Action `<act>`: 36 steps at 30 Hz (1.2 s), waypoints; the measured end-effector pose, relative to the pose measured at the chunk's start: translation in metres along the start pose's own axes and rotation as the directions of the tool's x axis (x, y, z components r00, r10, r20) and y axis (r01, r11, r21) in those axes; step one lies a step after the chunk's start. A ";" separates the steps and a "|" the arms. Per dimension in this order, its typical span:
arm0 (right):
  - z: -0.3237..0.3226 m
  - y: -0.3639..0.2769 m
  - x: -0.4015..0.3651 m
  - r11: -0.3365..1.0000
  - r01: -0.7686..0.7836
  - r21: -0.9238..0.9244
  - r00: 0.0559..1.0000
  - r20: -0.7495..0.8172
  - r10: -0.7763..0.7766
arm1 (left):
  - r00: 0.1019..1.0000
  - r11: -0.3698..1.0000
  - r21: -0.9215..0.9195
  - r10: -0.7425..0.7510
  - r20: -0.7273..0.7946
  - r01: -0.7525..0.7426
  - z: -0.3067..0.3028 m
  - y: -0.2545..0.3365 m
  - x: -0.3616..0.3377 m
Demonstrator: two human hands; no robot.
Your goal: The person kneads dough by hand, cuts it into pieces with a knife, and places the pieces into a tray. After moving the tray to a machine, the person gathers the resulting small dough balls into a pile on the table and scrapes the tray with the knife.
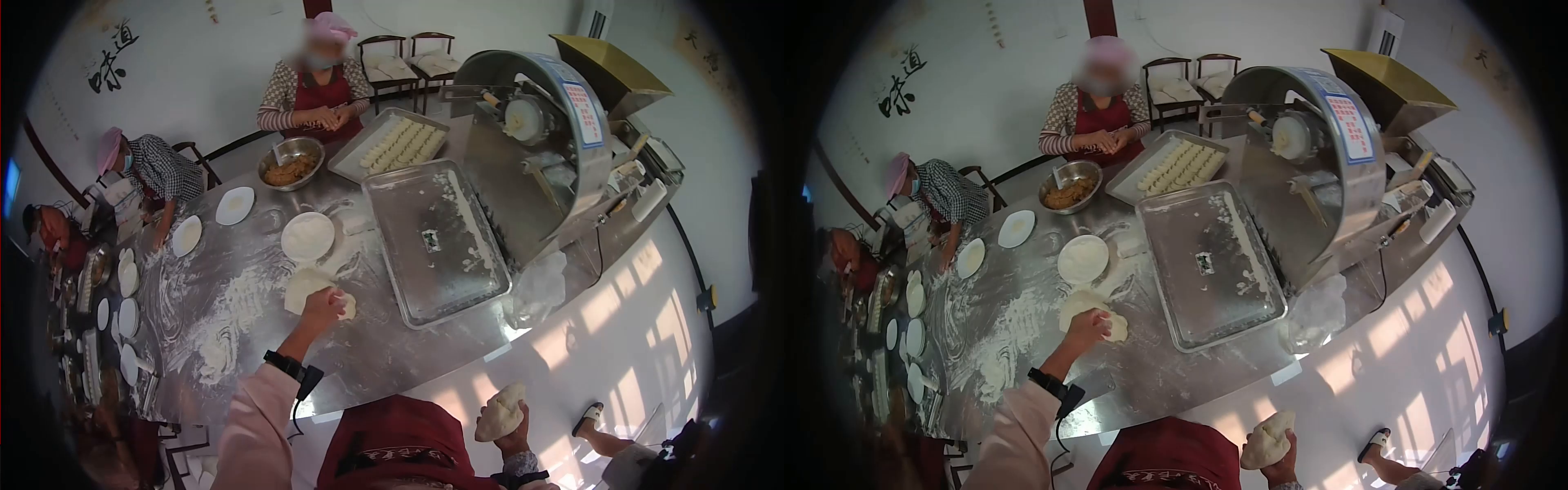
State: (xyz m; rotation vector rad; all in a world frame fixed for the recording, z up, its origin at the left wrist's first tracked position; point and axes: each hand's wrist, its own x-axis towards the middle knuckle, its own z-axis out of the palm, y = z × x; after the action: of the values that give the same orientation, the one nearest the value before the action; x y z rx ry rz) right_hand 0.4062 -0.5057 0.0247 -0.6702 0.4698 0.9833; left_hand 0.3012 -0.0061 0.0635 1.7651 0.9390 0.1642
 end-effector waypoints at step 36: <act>0.066 -0.083 0.119 0.988 -0.137 0.077 0.963 -0.223 0.151 | 0.922 0.942 -0.065 0.305 -0.237 -0.329 0.000 0.127 0.276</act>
State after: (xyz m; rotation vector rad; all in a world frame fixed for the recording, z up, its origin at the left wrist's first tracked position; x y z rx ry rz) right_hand 0.5403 -0.4202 0.0207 -0.7046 0.7570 1.0289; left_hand 0.5536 0.1624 0.0831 1.8171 0.7782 0.6223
